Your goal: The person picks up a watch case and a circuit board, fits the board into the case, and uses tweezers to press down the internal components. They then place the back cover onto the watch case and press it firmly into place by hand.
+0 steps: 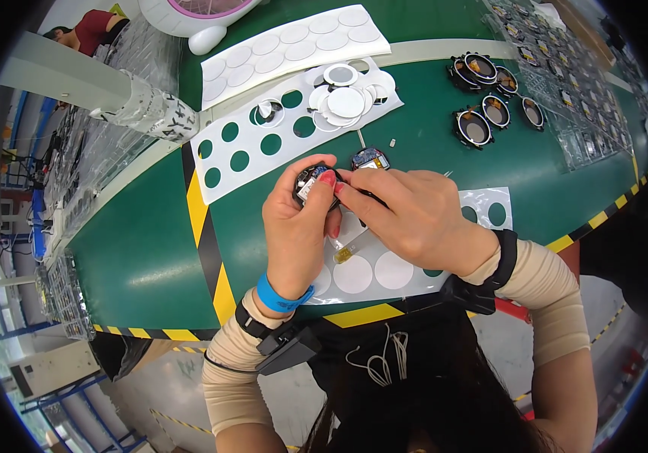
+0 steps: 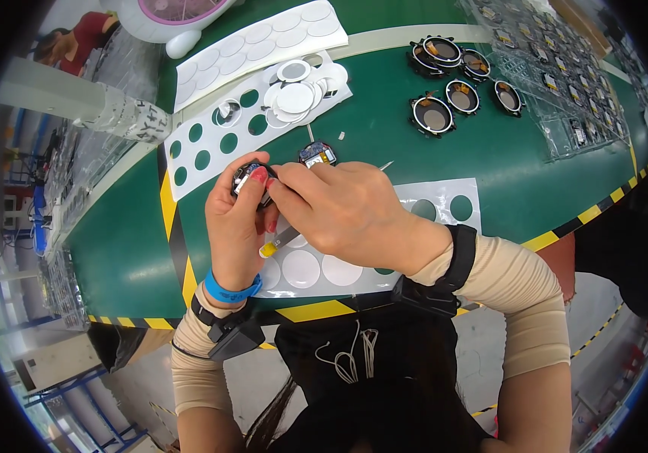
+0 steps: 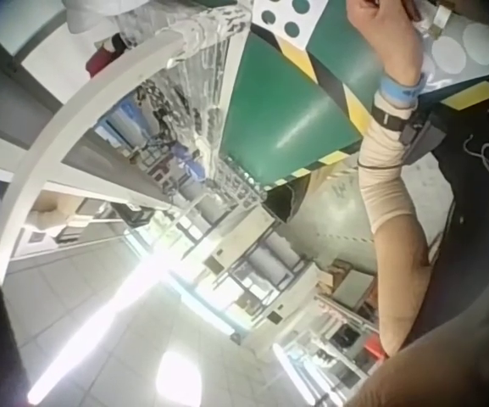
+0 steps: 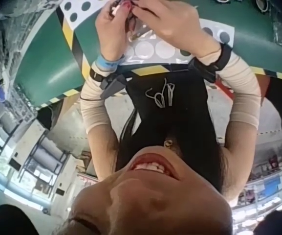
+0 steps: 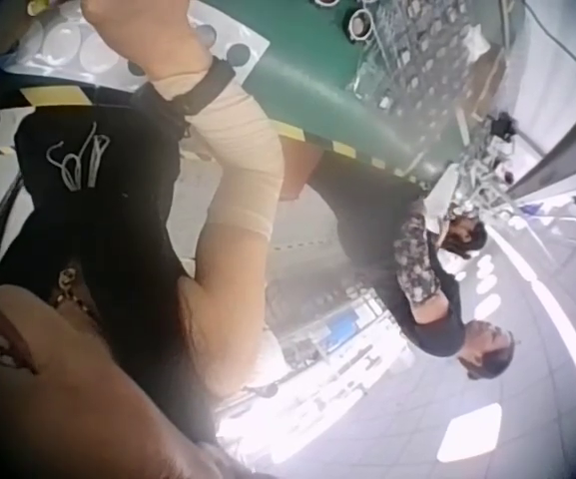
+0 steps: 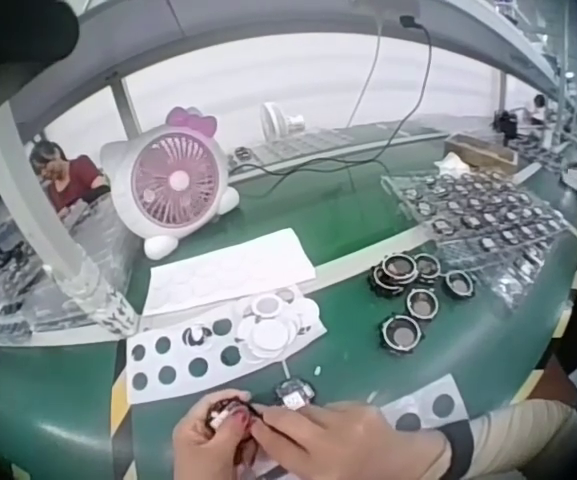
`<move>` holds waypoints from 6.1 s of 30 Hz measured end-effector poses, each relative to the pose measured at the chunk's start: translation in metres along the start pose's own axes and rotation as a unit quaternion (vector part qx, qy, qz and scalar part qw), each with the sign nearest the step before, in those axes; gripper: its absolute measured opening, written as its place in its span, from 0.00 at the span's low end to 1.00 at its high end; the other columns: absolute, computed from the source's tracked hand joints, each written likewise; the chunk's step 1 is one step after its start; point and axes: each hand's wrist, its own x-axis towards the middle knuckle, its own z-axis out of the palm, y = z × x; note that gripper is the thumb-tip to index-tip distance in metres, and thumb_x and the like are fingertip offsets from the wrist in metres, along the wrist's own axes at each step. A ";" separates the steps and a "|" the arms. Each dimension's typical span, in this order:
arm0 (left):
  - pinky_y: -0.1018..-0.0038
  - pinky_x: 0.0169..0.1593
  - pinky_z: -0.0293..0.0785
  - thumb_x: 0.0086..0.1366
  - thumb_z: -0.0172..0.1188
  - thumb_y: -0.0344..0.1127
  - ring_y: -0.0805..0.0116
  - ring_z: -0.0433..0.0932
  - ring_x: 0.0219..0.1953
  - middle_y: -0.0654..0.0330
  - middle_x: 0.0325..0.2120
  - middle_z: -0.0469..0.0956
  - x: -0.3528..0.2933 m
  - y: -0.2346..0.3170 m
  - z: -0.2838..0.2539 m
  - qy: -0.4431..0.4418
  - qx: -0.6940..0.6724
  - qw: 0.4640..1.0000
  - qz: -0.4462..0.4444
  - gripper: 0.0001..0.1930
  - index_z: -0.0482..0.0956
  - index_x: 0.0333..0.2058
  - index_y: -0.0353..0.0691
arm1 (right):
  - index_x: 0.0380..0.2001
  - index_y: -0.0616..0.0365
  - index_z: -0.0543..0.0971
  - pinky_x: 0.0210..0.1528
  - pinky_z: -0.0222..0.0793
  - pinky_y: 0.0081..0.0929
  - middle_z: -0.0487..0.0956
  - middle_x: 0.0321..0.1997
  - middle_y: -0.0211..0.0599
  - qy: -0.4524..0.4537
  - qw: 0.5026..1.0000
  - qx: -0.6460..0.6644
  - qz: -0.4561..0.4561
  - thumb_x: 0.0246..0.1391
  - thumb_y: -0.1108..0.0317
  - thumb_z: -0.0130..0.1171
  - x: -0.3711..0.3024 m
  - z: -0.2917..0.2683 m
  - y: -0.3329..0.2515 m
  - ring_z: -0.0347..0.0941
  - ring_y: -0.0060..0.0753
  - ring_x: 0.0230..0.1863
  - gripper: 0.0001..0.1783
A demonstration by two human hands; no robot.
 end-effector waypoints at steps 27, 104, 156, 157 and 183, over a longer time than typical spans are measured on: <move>0.85 0.21 0.57 0.63 0.44 0.30 0.81 0.62 0.18 0.63 0.25 0.70 0.000 0.003 0.003 -0.016 -0.023 1.000 -0.010 0.13 0.68 0.45 0.34 | 0.31 0.60 0.78 0.19 0.66 0.18 0.75 0.33 0.35 0.001 1.000 -0.017 0.005 0.33 0.73 0.57 0.000 -0.001 0.004 0.73 0.27 0.24 0.15; 0.87 0.21 0.56 0.60 0.40 0.26 0.81 0.61 0.19 0.64 0.27 0.70 -0.002 -0.003 -0.002 -0.043 0.035 0.997 0.048 0.15 0.68 0.45 0.35 | 0.32 0.59 0.78 0.20 0.65 0.19 0.73 0.32 0.34 0.002 1.000 -0.023 -0.017 0.28 0.73 0.58 0.002 -0.003 0.004 0.72 0.27 0.23 0.18; 0.87 0.19 0.55 0.62 0.46 0.27 0.84 0.59 0.16 0.66 0.23 0.69 0.000 0.000 -0.005 -0.041 -0.024 0.999 -0.014 0.09 0.69 0.41 0.35 | 0.31 0.59 0.77 0.20 0.67 0.19 0.73 0.32 0.33 -0.006 1.000 0.000 -0.007 0.29 0.74 0.60 0.001 -0.004 0.001 0.73 0.28 0.24 0.18; 0.87 0.19 0.54 0.62 0.46 0.27 0.84 0.59 0.16 0.65 0.24 0.70 0.001 0.000 -0.004 -0.045 -0.035 0.998 -0.014 0.09 0.69 0.41 0.35 | 0.31 0.59 0.77 0.20 0.67 0.19 0.73 0.32 0.33 -0.003 1.000 -0.002 -0.007 0.29 0.74 0.60 0.002 -0.004 0.003 0.73 0.28 0.24 0.18; 0.88 0.19 0.56 0.62 0.47 0.29 0.84 0.58 0.15 0.57 0.36 0.77 0.002 0.055 0.019 -0.120 0.001 0.986 0.117 0.12 0.67 0.45 0.35 | 0.30 0.64 0.76 0.27 0.59 0.18 0.74 0.29 0.35 0.196 0.916 0.295 0.188 0.62 0.49 0.26 0.037 -0.048 0.039 0.65 0.20 0.25 0.33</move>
